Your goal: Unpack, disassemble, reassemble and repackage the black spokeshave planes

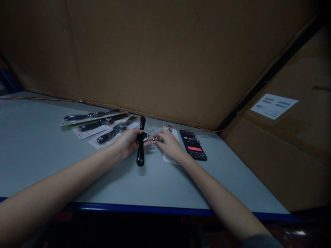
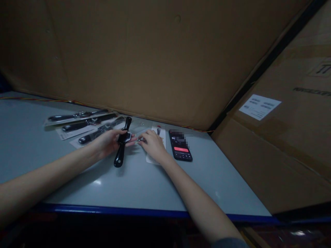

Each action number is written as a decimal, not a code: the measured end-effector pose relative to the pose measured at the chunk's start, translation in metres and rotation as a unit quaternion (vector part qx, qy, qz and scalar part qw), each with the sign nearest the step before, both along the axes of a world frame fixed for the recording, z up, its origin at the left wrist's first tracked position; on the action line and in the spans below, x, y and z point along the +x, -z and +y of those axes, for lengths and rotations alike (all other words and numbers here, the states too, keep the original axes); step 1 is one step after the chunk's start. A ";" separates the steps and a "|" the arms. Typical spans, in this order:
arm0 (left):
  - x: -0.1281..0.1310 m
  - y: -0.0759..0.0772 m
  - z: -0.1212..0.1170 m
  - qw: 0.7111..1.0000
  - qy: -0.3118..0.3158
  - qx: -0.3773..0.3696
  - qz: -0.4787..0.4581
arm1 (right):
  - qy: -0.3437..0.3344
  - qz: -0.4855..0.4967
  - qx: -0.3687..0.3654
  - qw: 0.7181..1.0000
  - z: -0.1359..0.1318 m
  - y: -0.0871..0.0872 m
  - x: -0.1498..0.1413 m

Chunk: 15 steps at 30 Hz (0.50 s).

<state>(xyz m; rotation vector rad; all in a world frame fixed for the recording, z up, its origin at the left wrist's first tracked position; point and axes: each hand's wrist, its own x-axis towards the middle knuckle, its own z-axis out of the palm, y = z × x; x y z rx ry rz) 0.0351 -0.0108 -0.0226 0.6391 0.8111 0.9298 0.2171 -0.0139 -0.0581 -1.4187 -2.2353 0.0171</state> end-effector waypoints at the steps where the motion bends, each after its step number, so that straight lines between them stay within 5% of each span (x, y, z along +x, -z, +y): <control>1: 0.000 0.000 0.000 1.000 -0.001 -0.002 -0.001 | 0.003 -0.001 0.001 1.000 0.000 0.001 -0.001; 9: 0.001 0.004 0.002 1.000 -0.006 0.009 0.011 | 0.011 -0.145 0.027 0.989 -0.008 -0.010 -0.010; 15: 0.003 0.003 -0.001 0.999 -0.003 0.010 0.035 | 0.013 -0.154 -0.004 0.988 -0.013 -0.018 -0.010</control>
